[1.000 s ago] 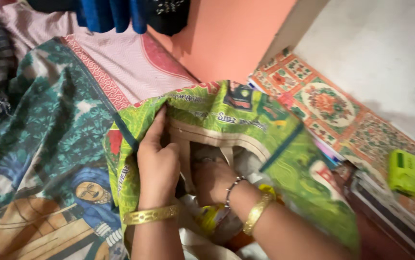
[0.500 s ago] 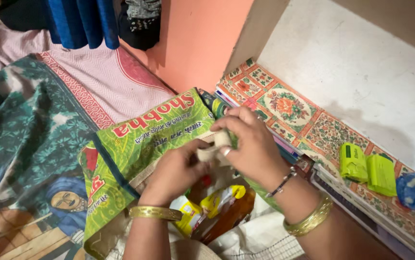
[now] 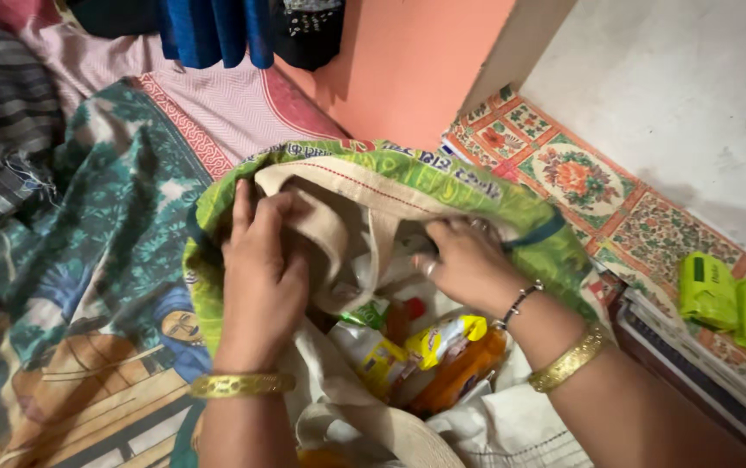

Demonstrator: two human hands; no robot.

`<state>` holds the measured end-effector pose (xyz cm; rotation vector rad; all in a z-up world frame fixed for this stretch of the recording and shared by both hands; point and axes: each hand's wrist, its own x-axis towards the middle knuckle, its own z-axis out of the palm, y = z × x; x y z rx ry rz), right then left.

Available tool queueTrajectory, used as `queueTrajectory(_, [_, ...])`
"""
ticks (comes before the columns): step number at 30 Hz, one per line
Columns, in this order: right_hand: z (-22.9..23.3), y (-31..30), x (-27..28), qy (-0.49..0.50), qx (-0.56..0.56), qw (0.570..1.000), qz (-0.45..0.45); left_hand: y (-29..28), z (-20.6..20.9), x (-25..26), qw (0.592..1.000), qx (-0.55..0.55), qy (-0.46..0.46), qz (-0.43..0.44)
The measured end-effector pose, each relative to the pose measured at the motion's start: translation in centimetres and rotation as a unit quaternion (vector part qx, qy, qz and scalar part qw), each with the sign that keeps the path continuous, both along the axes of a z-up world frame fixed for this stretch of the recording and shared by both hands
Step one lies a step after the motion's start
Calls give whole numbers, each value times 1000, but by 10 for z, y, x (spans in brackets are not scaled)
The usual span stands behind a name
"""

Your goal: The person unpacks items from a tote bag and wipes them with a blue cloth, then places them on a wall shelf. They also rearrange stacked plastic containers and other items on the shelf.

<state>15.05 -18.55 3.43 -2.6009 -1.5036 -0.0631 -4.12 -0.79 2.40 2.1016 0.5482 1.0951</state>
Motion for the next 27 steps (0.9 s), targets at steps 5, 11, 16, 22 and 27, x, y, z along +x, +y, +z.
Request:
queueTrajectory(5, [-17, 19, -9, 96, -21, 995, -8, 0, -1, 5, 996, -62, -22, -57])
queueTrajectory(11, [-60, 52, -35, 113, -244, 959, -89, -15, 6, 32, 993, -82, 81, -26])
queueTrajectory(16, [-97, 65, -58, 81, 108, 989, 53, -30, 2, 49, 992, -120, 45, 3])
queueTrajectory(22, [-121, 88, -64, 51, 87, 994, 49, -30, 2, 51, 988, -150, 39, 0])
queueTrajectory(27, [-121, 89, -64, 94, 79, 992, 42, -33, -4, 52, 990, -139, 32, -12])
